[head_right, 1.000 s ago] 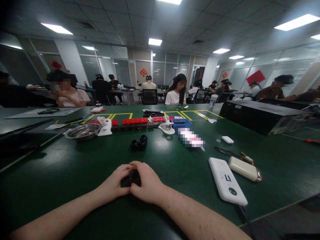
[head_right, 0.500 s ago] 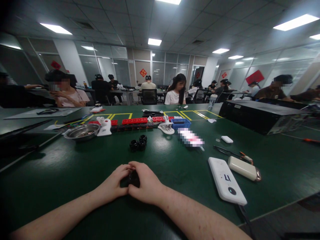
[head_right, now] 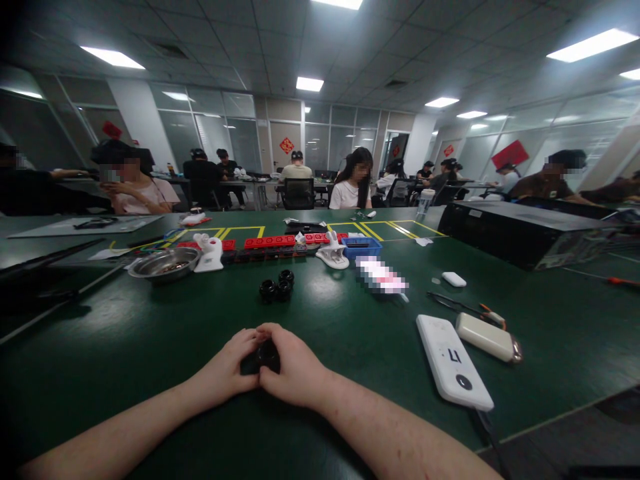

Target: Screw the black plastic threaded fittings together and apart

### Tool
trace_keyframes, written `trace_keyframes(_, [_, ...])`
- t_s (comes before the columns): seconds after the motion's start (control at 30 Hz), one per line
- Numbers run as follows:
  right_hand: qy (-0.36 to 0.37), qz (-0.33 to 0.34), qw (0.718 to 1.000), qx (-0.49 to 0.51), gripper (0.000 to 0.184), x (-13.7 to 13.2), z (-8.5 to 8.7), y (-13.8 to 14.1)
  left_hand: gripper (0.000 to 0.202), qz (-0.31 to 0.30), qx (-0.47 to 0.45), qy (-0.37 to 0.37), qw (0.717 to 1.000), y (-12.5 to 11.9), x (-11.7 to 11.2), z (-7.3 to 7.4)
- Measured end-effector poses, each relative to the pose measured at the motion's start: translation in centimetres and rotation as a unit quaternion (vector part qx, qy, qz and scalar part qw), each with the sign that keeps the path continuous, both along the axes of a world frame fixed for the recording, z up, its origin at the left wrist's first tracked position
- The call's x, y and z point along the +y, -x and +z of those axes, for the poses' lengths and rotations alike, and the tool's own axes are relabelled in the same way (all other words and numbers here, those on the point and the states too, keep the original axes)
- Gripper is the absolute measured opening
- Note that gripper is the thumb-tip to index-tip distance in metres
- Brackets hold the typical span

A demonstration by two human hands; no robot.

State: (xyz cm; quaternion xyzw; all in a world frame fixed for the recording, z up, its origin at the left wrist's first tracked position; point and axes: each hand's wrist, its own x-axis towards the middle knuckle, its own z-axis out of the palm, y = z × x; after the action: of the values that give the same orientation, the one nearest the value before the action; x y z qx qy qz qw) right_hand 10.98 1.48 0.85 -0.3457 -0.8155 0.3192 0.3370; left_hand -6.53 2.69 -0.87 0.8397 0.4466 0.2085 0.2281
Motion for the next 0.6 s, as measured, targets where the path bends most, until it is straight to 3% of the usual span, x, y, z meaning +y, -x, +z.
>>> trace_keyframes(0.33, [-0.046,-0.122,0.99,0.048,0.05,2.3,-1.3,-1.0,0.042,0.025,0.027,-0.024,0.999,0.1,0.1,-0.4])
trace_keyframes(0.5, [-0.052,-0.173,0.982,0.06,0.046,3.7,-1.9,-1.7,0.049,0.109,0.062,-0.025,0.992,0.9,0.2,-0.5])
trace_keyframes(0.6, [-0.042,-0.192,0.978,0.064,0.046,4.1,-2.2,-2.0,0.059,0.188,0.087,-0.006,0.978,3.1,0.7,-0.9])
